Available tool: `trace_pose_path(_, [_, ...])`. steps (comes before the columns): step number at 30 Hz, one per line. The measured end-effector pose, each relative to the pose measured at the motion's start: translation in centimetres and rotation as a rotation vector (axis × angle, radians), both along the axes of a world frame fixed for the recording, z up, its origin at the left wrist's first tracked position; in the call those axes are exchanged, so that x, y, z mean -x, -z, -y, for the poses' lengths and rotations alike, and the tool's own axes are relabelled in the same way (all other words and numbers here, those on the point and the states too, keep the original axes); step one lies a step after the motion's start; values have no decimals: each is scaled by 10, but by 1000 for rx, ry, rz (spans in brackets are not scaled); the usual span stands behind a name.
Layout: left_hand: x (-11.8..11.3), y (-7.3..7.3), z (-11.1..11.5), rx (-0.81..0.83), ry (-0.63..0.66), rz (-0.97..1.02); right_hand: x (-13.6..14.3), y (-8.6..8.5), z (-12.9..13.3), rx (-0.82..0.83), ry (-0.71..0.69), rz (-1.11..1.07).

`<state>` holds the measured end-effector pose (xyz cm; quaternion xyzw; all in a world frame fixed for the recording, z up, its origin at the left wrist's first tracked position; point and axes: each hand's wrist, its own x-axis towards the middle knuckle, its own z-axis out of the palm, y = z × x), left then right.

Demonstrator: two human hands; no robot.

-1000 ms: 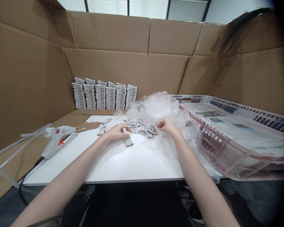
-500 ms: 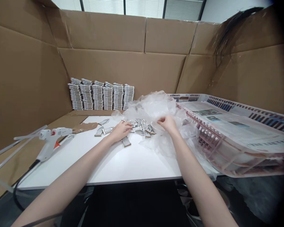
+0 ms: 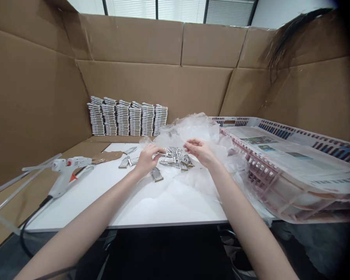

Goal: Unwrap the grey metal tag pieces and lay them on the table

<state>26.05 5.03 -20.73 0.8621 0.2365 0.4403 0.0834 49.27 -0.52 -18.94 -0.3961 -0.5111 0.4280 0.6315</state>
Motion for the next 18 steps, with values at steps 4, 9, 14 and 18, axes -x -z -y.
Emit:
trace_pose_path(4, [-3, -1, 5, -173, -39, 41, 23, 3, 4, 103, -111, 1])
trace_pose_path(9, [-6, -2, 7, -375, -32, 103, 40, 11, 4, 200, -225, -118])
trace_pose_path(14, [-7, -1, 9, -433, -38, 117, 48, 16, 3, 242, -361, -288])
trace_pose_path(18, [-9, 0, 11, -412, -8, 114, 52, 19, 0, 213, -281, -377])
